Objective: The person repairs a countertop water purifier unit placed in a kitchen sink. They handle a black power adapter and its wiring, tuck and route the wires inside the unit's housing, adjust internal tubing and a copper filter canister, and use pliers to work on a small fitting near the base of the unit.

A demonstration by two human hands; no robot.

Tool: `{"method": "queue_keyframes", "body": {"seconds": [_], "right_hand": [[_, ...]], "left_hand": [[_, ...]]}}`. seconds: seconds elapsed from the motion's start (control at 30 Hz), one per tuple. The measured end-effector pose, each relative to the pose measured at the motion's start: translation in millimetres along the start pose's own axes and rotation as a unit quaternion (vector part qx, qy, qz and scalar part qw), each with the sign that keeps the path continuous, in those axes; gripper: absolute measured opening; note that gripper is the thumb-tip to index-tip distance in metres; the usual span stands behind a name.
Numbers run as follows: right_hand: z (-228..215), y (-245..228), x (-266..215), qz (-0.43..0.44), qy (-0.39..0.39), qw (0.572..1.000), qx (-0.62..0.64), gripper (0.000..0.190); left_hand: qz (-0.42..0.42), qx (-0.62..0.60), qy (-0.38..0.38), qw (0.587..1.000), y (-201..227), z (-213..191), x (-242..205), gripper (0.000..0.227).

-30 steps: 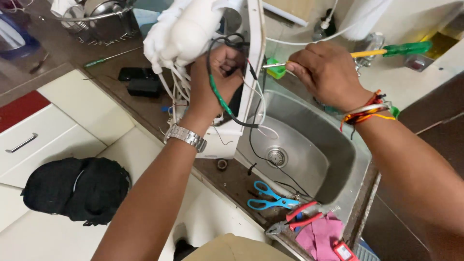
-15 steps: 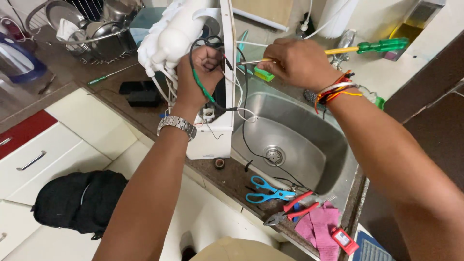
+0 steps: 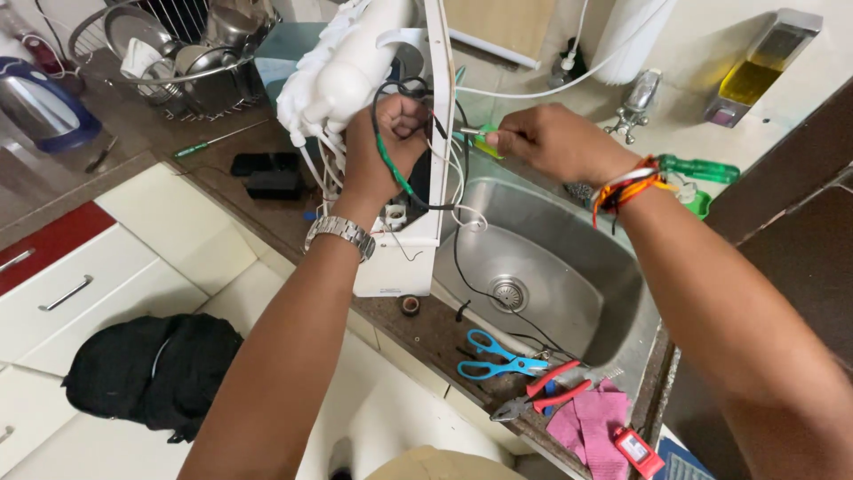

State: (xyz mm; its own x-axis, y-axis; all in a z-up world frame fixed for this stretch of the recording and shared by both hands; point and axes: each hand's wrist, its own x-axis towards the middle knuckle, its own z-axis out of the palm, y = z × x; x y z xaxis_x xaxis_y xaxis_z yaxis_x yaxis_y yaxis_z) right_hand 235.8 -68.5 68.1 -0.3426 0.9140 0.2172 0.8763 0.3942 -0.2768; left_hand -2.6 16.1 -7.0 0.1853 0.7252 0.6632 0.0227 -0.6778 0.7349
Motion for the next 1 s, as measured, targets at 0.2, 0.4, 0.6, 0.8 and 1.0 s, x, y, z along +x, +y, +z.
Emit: {"method": "queue_keyframes", "body": {"seconds": [0.2, 0.4, 0.6, 0.8, 1.0], "right_hand": [[45, 10, -84, 0.079, 0.132, 0.988, -0.003, 0.037], [200, 111, -193, 0.203, 0.23, 0.951, -0.037, 0.03], [288, 157, -241, 0.538, 0.283, 0.791, 0.069, 0.032], [263, 128, -265, 0.661, 0.482, 0.486, 0.307, 0.027], [278, 119, -356, 0.642, 0.588, 0.353, 0.343, 0.03]], "left_hand": [[-0.028, -0.101, 0.005, 0.994, 17, -8, -31, 0.025], [-0.105, -0.225, -0.024, 0.968, 27, -23, -52, 0.031], [-0.161, -0.335, -0.119, 0.921, 32, -48, -65, 0.034], [-0.202, -0.398, -0.18, 0.876, 39, -71, -64, 0.034], [-0.148, -0.351, -0.179, 0.907, 61, -107, -28, 0.037]]}}
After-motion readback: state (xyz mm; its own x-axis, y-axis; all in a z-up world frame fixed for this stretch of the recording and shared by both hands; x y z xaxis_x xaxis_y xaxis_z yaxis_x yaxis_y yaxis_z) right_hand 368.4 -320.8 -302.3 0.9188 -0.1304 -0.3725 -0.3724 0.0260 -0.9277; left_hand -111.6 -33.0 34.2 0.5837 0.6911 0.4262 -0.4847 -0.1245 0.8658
